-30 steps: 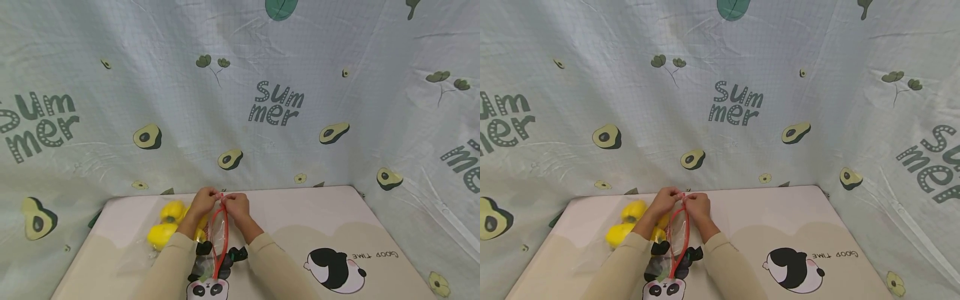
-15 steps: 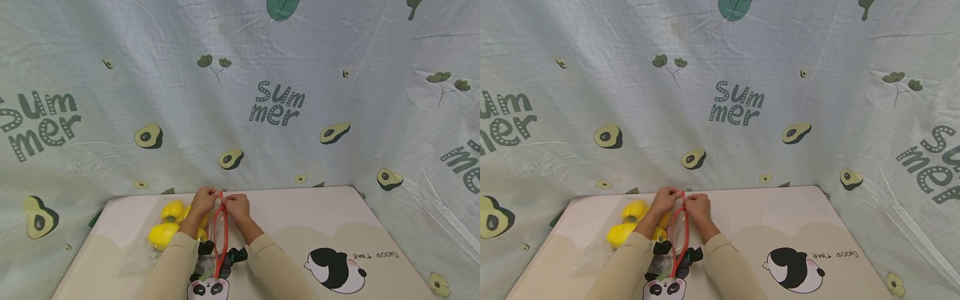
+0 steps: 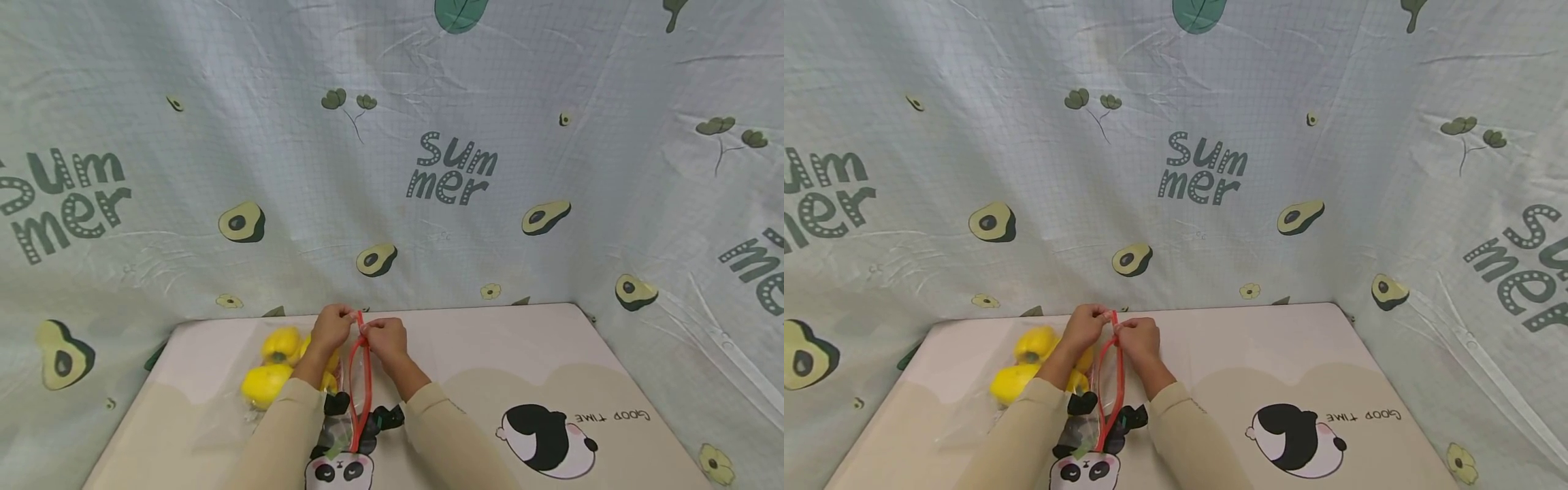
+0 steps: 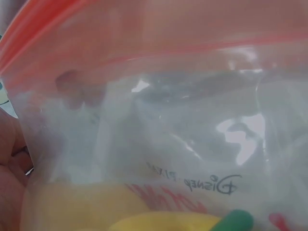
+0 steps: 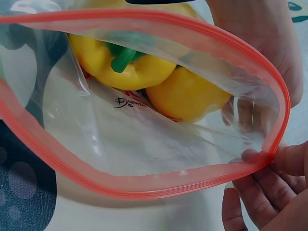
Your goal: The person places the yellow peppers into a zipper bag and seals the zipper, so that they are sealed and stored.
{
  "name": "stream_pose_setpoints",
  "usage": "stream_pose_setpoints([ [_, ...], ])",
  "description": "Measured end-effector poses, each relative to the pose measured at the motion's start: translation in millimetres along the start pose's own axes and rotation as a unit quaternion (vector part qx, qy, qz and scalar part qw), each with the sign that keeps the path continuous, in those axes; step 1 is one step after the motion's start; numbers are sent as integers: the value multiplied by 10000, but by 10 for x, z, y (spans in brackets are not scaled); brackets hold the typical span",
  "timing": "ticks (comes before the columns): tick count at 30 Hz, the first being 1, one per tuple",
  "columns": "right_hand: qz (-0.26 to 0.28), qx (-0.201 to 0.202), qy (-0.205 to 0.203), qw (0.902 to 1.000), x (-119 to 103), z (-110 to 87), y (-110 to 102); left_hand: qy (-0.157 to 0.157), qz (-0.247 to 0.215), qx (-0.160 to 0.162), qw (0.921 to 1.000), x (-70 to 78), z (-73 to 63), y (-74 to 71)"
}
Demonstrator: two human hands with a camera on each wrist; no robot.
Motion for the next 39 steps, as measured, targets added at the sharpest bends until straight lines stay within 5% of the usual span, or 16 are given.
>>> stream_pose_setpoints([
  [10,-76,31,-7,10000,21,3,-11,170,226,160,9995,23,-20,-6],
  [39,-134,-74,51,9999,71,-133,-8,-7,92,273,9996,47,-53,-13],
])
Point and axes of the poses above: each hand's wrist, its own z-axis towards the middle knuckle, its own y-axis out of the palm, x = y × z, the point moved 1 cm from there along z, towards the middle knuckle, and after that the axes turned 3 degrees about -x, right-handed, at the moved point
